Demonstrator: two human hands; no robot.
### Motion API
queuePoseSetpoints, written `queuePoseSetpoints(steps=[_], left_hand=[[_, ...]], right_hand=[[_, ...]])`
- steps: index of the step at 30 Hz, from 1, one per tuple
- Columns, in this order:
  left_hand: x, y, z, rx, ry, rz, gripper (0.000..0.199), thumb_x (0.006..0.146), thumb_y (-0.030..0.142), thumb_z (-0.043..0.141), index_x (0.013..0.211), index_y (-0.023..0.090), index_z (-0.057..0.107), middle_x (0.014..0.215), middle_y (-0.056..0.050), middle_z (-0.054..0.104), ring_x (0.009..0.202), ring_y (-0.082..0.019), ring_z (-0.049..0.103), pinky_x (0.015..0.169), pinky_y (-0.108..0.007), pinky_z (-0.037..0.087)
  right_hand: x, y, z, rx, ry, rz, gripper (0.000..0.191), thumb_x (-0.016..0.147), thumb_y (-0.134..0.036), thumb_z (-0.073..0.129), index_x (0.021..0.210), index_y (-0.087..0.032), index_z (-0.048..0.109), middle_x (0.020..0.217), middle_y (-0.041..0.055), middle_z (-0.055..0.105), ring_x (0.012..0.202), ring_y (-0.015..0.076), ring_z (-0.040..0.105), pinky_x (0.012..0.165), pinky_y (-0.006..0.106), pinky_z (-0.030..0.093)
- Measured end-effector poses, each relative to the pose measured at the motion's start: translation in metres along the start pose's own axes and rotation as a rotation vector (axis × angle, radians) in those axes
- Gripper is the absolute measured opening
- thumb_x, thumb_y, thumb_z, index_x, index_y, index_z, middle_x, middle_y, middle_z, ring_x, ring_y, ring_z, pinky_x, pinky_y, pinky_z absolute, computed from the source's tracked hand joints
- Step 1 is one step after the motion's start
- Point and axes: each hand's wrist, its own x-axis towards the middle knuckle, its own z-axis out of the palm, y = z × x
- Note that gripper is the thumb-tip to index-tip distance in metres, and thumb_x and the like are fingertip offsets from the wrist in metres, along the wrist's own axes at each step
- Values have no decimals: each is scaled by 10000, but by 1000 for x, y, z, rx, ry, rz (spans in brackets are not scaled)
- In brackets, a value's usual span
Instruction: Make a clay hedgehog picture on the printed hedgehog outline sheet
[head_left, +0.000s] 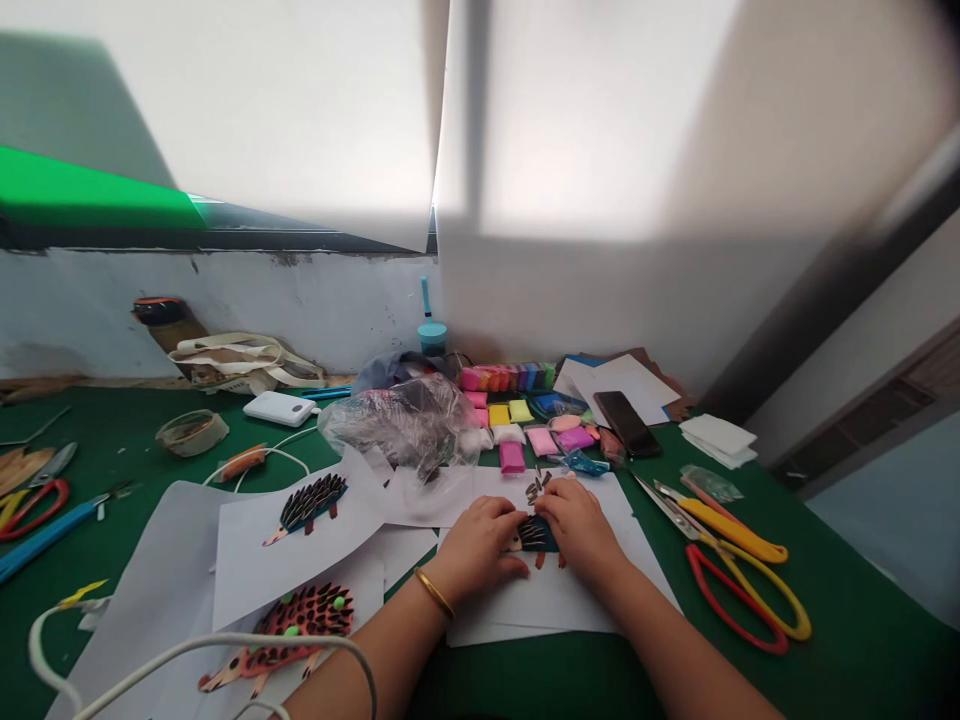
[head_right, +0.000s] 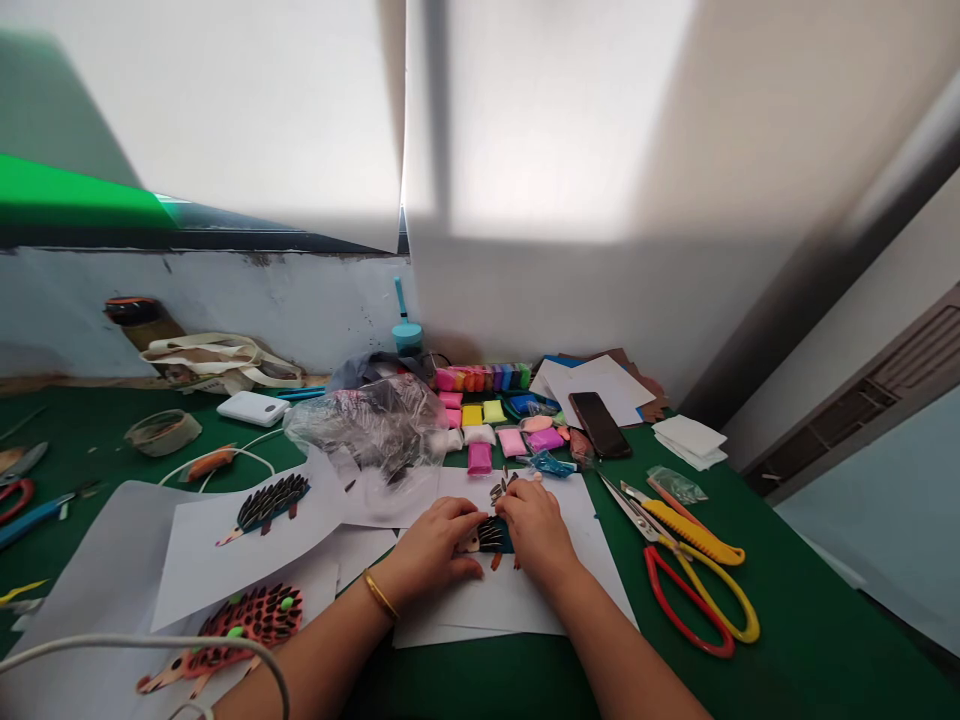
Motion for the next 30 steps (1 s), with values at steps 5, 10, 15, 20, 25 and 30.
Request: queuePoseSetpoints(steps=[5, 10, 15, 20, 25, 30], left_hand=[[-1, -1, 1, 5, 4, 2, 731, 600, 407, 901, 1241, 225, 599, 1229, -82, 592, 1120, -290, 530, 993, -422, 441], [0, -2, 2, 0, -2, -6, 667, 634, 433, 877, 1215, 228, 620, 1229, -85, 591, 1129, -293, 526, 998, -425, 434], [0, -1, 1, -5, -14, -11, 623, 654, 443, 861, 1200, 240, 640, 1219, -84, 591, 1124, -294, 531, 997, -427, 433], [0, 1, -1, 6, -18, -14, 620, 634, 441, 874, 1176, 236, 655, 1212, -83, 594, 1115, -297, 535, 994, -419, 439], [0, 0, -1, 10, -15, -13, 632, 613, 426, 889, 1165, 220, 660, 1209, -81, 592, 1116, -291, 531, 993, -408, 440], [0, 0, 0, 7, -15, -18, 610, 614, 438, 886, 1143, 225, 670, 1207, -82, 591, 1113, -293, 532, 990, -413, 444]], right_hand=[[-1, 0, -1, -1, 4, -5, 211, 897, -175, 523, 844, -243, 716, 934, 30, 648, 915, 198, 550, 833, 314, 384], [-2, 3, 0, 8, 4, -20, 210, 906, -188, 527, 860, -249, 722, 941, 28, 653, 907, 195, 550, 824, 313, 384], [-2, 4, 0, 31, -13, -17, 240, 923, -203, 494, 876, -242, 726, 955, 43, 649, 930, 208, 553, 826, 331, 392], [-1, 4, 0, 46, -14, -26, 242, 920, -207, 496, 886, -244, 733, 952, 49, 651, 924, 210, 556, 830, 342, 398], [-1, 4, 0, 40, -24, -20, 226, 914, -195, 514, 873, -240, 731, 942, 44, 650, 917, 209, 553, 816, 337, 389], [-1, 3, 1, 44, -25, -12, 233, 920, -200, 505, 880, -241, 731, 953, 41, 647, 923, 208, 549, 826, 339, 385]])
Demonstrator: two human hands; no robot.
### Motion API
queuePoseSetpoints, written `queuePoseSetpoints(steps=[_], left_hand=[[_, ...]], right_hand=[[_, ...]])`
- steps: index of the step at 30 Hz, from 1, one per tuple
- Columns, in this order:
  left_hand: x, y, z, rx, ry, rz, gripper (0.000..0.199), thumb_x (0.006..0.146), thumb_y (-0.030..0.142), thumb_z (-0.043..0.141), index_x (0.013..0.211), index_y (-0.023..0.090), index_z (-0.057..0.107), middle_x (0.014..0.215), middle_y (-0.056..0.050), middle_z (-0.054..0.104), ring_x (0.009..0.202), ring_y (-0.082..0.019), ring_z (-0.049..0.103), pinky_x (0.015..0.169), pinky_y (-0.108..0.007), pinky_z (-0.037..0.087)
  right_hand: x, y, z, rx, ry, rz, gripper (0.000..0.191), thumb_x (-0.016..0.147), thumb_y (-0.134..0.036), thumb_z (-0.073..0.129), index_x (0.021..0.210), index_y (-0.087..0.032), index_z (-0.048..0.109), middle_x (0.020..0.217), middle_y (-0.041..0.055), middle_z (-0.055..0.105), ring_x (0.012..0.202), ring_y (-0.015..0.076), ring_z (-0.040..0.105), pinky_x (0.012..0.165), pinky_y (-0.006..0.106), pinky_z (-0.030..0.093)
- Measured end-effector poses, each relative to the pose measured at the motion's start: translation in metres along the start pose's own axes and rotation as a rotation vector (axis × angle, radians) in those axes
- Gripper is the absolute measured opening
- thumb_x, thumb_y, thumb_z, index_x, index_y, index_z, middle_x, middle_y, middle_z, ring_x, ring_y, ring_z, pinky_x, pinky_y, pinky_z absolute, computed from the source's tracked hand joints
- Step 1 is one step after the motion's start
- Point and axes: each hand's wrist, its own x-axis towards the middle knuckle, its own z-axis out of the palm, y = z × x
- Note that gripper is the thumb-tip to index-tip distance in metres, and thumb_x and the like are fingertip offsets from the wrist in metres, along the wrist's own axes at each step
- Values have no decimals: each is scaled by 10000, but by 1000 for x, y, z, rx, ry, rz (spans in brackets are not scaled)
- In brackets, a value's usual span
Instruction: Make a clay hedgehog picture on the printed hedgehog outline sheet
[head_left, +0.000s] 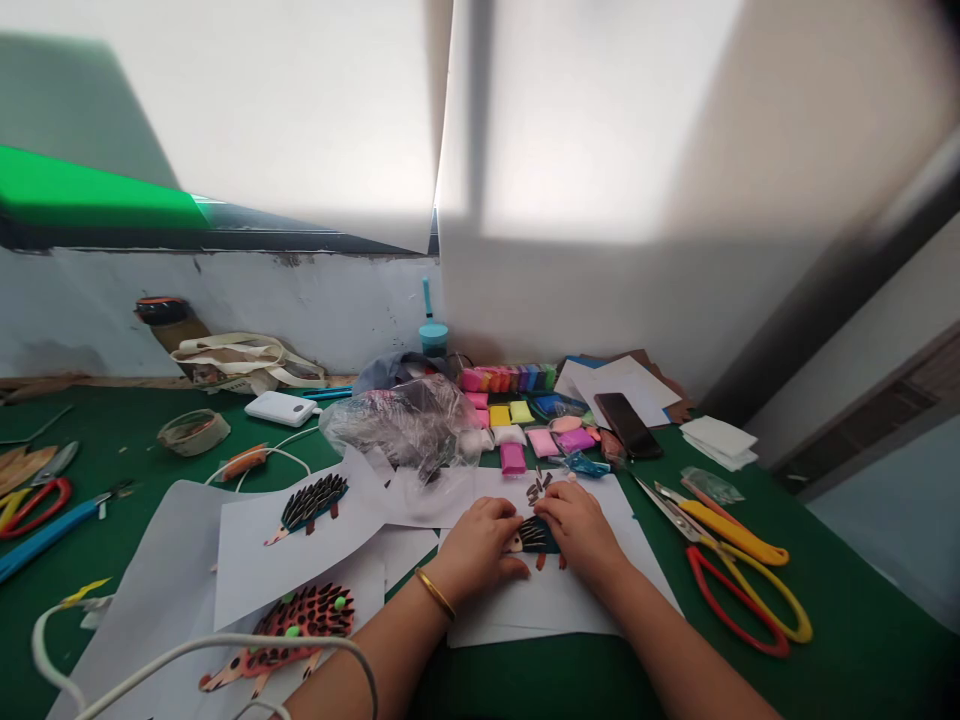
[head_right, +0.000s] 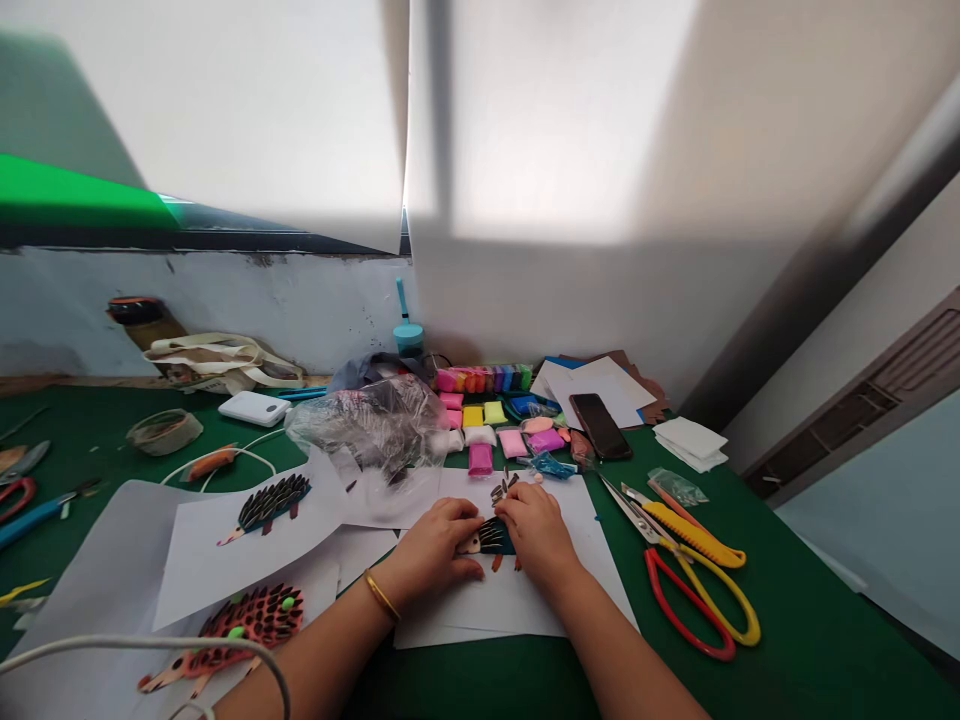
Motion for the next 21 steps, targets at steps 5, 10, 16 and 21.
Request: queuePoseSetpoints(steps=[5, 10, 16, 21], left_hand=[[1, 0, 0, 3, 0, 2, 601, 621, 434, 883, 1140, 224, 667, 1204, -83, 596, 1121, -297, 531, 999, -416, 438], [0, -1, 1, -10, 4, 1, 616, 618, 442, 883, 1147, 216, 662, 1210, -89, 594, 1123, -301, 532, 996, -416, 439], [-1, -3, 2, -25, 15, 4, 591, 642, 444, 868, 1148, 220, 659, 1229, -92, 588, 1135, -301, 526, 1000, -424, 432], [0, -2, 1, -21, 5, 5, 607, 636, 456, 869, 1152, 214, 659, 1232, -95, 589, 1135, -303, 526, 998, -423, 434]], right_hand=[[-1, 3, 1, 28, 3, -2, 246, 928, -215, 490, 911, -239, 735, 963, 53, 649, 929, 214, 554, 838, 346, 405], [-2, 4, 0, 58, 25, 20, 259, 930, -208, 479, 938, -244, 736, 984, 59, 650, 961, 222, 557, 877, 359, 415], [-1, 14, -4, 43, 99, 96, 280, 949, -233, 438, 991, -229, 715, 1008, 74, 651, 976, 232, 566, 858, 355, 427], [9, 29, -9, -59, 85, 177, 260, 932, -210, 460, 965, -226, 718, 983, 64, 653, 964, 222, 565, 849, 339, 404]])
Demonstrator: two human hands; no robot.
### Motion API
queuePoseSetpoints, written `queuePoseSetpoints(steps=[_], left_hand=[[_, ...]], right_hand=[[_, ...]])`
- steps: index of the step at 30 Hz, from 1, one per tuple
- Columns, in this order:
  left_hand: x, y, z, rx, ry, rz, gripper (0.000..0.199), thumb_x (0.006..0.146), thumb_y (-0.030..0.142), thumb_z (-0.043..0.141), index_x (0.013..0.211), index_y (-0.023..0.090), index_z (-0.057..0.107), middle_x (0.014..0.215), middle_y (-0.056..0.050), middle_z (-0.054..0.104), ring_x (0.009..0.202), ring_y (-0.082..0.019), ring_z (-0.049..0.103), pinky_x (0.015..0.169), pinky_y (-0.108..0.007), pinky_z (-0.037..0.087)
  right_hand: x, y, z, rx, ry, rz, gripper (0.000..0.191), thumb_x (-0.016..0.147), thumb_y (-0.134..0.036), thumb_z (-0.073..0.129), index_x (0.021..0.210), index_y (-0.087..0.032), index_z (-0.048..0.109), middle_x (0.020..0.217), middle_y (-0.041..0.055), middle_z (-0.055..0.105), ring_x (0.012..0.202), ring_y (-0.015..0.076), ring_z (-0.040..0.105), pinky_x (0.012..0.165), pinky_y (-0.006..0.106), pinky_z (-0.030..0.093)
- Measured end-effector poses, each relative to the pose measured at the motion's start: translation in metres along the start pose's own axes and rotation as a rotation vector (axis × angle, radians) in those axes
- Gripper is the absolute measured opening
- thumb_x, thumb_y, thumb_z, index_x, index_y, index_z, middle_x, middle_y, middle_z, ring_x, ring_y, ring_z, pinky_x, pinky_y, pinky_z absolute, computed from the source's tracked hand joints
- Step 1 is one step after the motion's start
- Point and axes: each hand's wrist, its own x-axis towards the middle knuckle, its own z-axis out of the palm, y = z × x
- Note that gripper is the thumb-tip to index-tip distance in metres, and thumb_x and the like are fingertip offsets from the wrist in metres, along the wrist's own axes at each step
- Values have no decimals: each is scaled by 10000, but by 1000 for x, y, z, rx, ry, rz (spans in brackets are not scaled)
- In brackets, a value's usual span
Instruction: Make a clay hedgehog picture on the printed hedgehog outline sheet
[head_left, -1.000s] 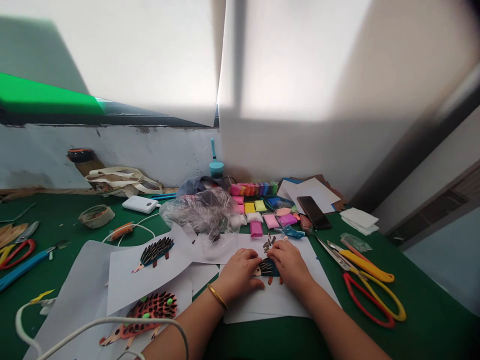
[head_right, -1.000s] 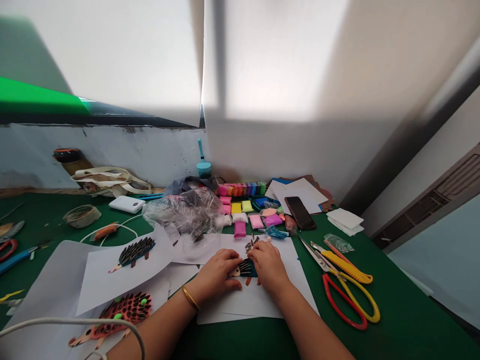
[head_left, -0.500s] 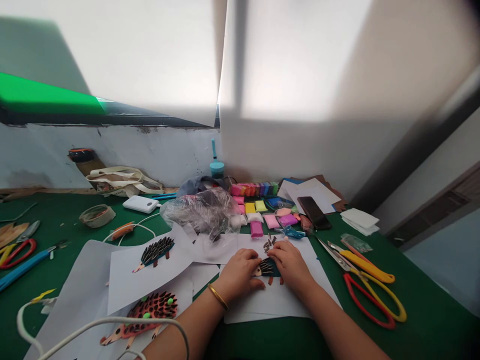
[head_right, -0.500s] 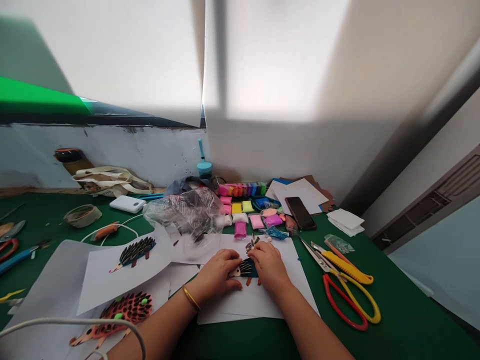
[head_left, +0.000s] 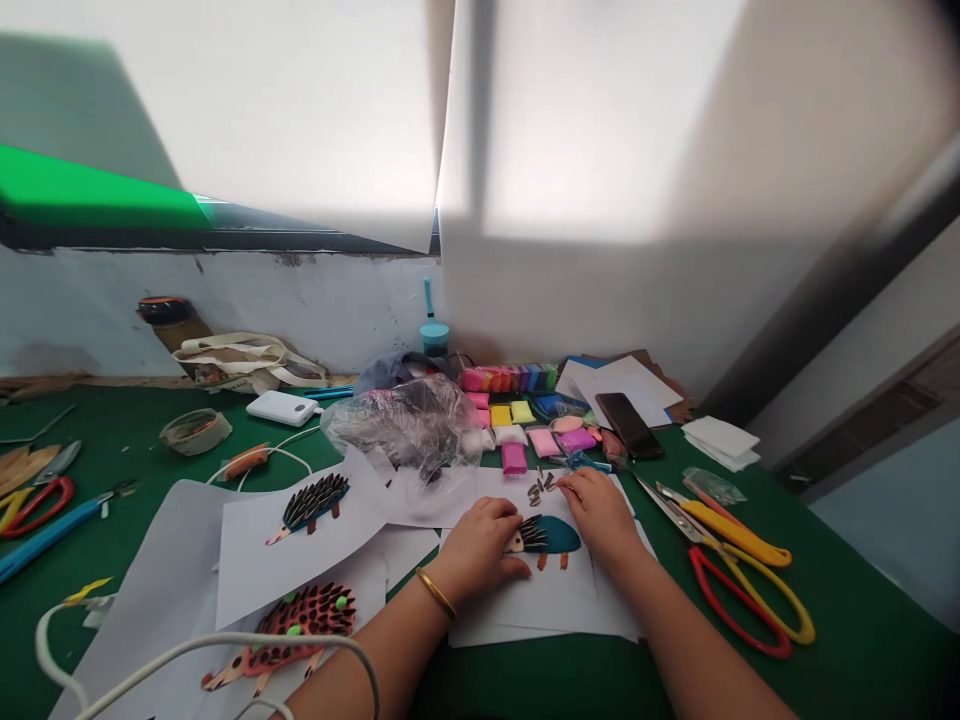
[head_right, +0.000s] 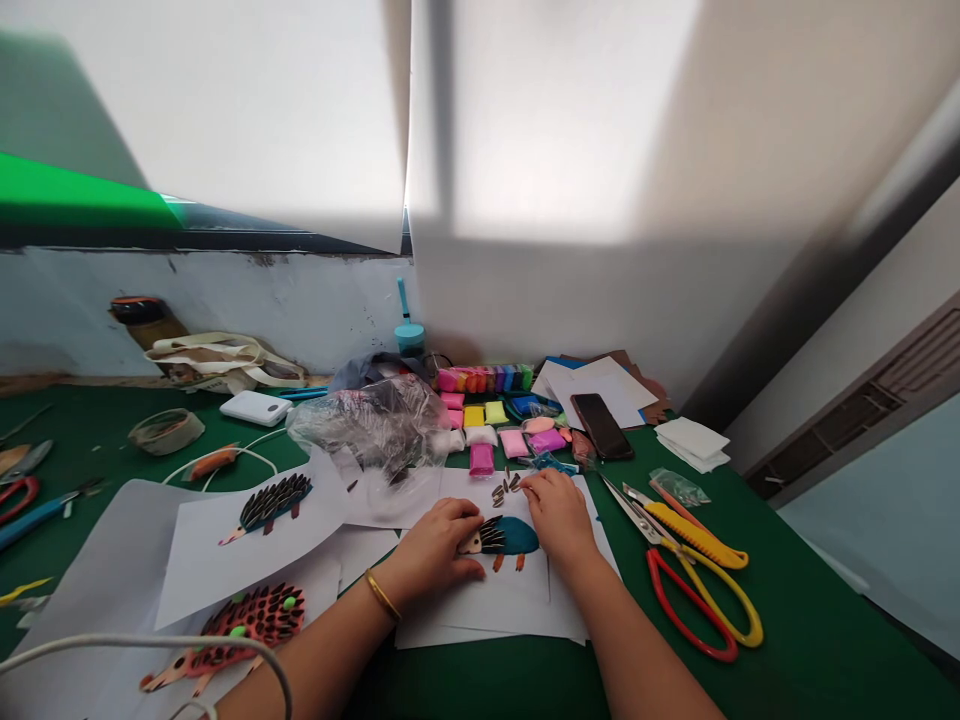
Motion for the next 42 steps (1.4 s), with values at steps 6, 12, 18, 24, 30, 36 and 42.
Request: queuePoseSetpoints(steps=[6, 12, 18, 24, 30, 36, 42], left_hand=[[0, 1, -2, 3, -4, -6, 588, 650, 451, 861, 1148, 214, 660, 1222, -94, 594, 1129, -303, 530, 991, -421, 438], [0, 1, -3, -6, -26, -15, 584, 657, 465, 852, 1149, 214, 661, 1221, -99, 593, 1132, -307, 525, 988, -429, 438], [-1, 1, -2, 4, -3, -4, 589, 652, 457, 858, 1150, 214, 659, 1216, -94, 596, 1134, -304, 523, 998, -419, 433], [0, 1, -1, 12, -4, -5, 592, 631, 451, 873, 1129, 209, 662, 1222, -93, 595, 1135, -305, 525, 996, -419, 436], [0, 1, -1, 11, 0, -6, 612, 622, 443, 880, 1140, 201, 662, 1232, -94, 595, 1135, -301, 528, 1002, -418, 439], [0, 1, -1, 16, 2, 0, 613, 628, 442, 878, 1148, 204, 656, 1232, -94, 596, 1135, -297, 531, 1004, -420, 439], [-1, 2, -1, 23, 13, 1, 609, 618, 435, 885, 1136, 206, 661, 1229, -92, 596, 1130, -298, 534, 1001, -420, 445]], right_hand=[[17, -3, 1, -116, -94, -29, 165, 875, -202, 572, 901, -247, 729, 975, 56, 652, 959, 226, 554, 777, 320, 365], [19, -5, 4, -155, -113, -6, 162, 895, -158, 524, 821, -205, 661, 921, 80, 660, 892, 223, 564, 721, 306, 352], [-3, -14, -3, 33, -197, -10, 212, 945, -222, 407, 917, -220, 617, 891, 41, 662, 824, 195, 595, 709, 294, 404], [-19, -18, -8, 274, -252, -54, 251, 879, -181, 423, 1002, -228, 636, 1020, 52, 662, 971, 206, 595, 861, 333, 444], [-19, -21, -9, 197, -220, -69, 200, 872, -182, 462, 882, -228, 656, 926, 37, 649, 908, 207, 577, 818, 333, 446], [-20, -26, -6, 112, -117, -154, 183, 892, -172, 505, 876, -214, 682, 937, 58, 613, 926, 217, 545, 834, 344, 433], [-20, -28, 1, 92, -92, -191, 162, 896, -147, 523, 867, -207, 672, 924, 55, 613, 908, 215, 540, 841, 346, 430]])
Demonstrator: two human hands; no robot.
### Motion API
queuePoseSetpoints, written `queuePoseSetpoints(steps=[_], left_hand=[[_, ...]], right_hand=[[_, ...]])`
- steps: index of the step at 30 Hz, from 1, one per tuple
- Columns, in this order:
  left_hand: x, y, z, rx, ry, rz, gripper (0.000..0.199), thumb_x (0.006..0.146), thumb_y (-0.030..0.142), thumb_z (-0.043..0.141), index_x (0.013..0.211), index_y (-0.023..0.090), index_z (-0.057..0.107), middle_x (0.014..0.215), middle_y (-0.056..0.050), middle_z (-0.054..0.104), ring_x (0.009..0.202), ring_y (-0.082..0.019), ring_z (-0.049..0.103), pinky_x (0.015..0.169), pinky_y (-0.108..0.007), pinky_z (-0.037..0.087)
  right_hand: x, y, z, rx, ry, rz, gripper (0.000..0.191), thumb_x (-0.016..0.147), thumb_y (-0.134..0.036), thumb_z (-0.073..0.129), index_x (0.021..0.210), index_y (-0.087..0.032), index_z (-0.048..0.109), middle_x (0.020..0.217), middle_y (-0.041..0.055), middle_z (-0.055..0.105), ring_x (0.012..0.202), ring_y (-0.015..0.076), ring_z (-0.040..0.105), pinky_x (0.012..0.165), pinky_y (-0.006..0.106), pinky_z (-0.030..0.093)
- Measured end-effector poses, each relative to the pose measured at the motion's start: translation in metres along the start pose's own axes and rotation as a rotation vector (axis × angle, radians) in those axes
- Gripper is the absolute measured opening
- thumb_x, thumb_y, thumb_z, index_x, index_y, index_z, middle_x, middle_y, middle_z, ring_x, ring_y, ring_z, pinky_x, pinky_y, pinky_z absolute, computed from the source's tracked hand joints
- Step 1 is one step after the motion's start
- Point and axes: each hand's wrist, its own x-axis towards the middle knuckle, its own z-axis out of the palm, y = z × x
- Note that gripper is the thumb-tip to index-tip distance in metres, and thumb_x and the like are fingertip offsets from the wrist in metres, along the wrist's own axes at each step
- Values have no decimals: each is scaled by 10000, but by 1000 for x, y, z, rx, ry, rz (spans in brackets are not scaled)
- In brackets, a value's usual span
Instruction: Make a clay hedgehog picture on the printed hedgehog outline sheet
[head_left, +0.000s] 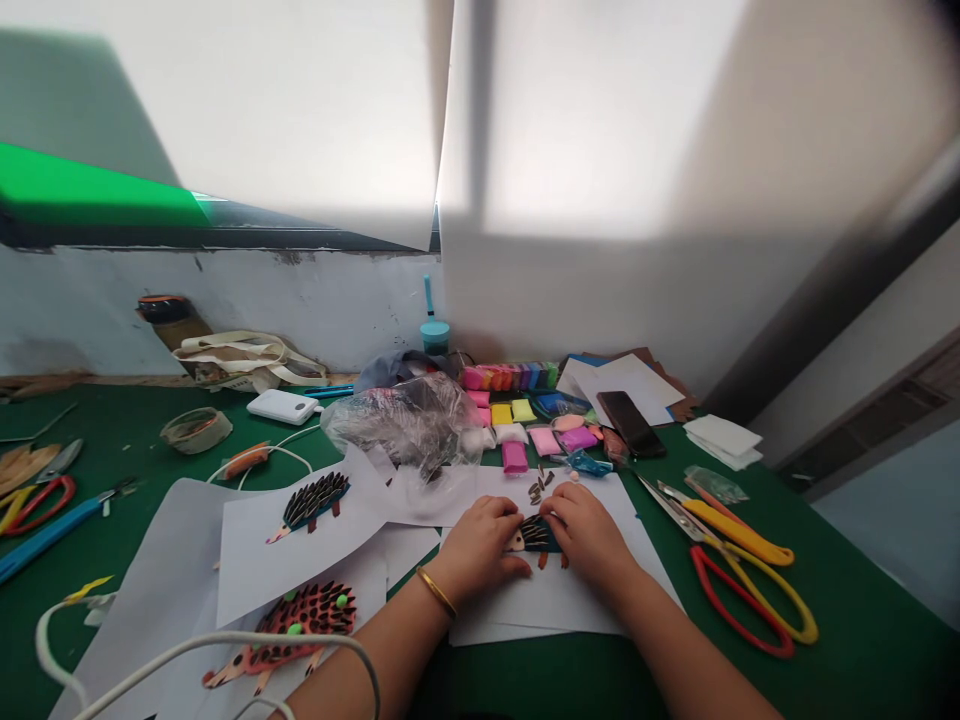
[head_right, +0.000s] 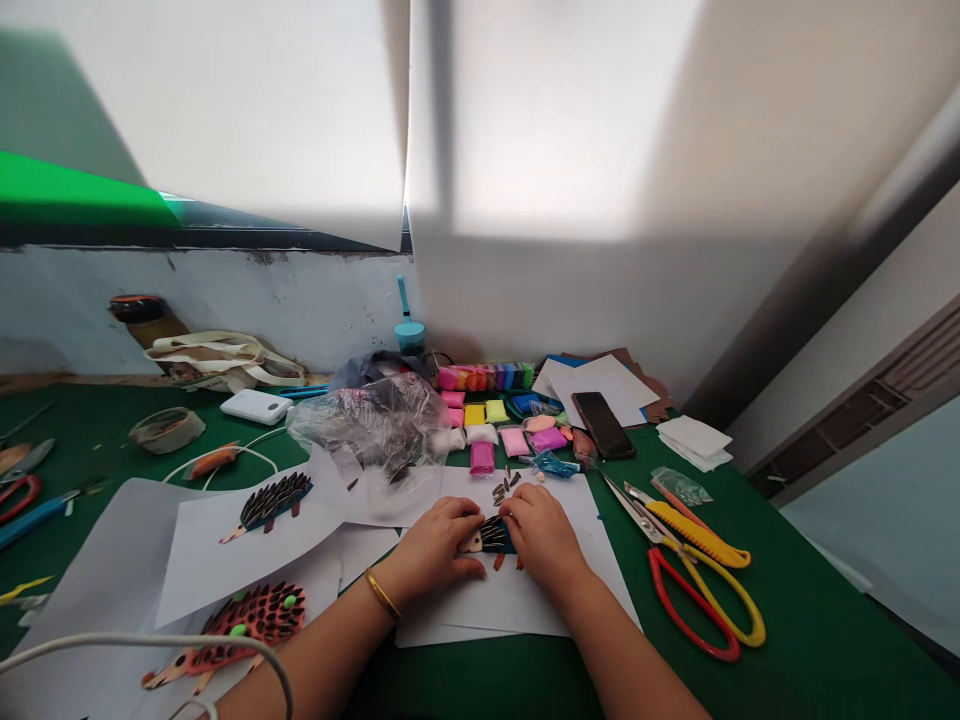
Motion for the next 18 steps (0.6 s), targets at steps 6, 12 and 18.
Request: queuePoseSetpoints(steps=[6, 12, 18], left_hand=[[1, 1, -1, 8, -13, 4, 611, 615, 431, 887, 1134, 200, 664, 1209, -90, 604, 1110, -295, 539, 989, -422, 452], [0, 2, -1, 9, -13, 2, 613, 608, 424, 893, 1132, 203, 665, 1200, -82, 606, 1105, -289, 536, 987, -414, 452], [0, -1, 1, 6, -2, 6, 612, 610, 429, 891, 1135, 209, 664, 1200, -80, 605, 1106, -287, 535, 987, -410, 451]], right_hand=[[0, 1, 3, -31, 9, -22, 149, 901, -152, 530, 869, -204, 666, 915, 56, 619, 902, 219, 542, 841, 355, 422], [2, -2, 2, -51, 10, -48, 156, 897, -143, 537, 852, -201, 674, 900, 54, 627, 884, 209, 541, 812, 334, 417], [2, -3, 0, -86, -10, -61, 166, 894, -139, 547, 846, -210, 689, 889, 46, 631, 863, 204, 536, 789, 329, 407]])
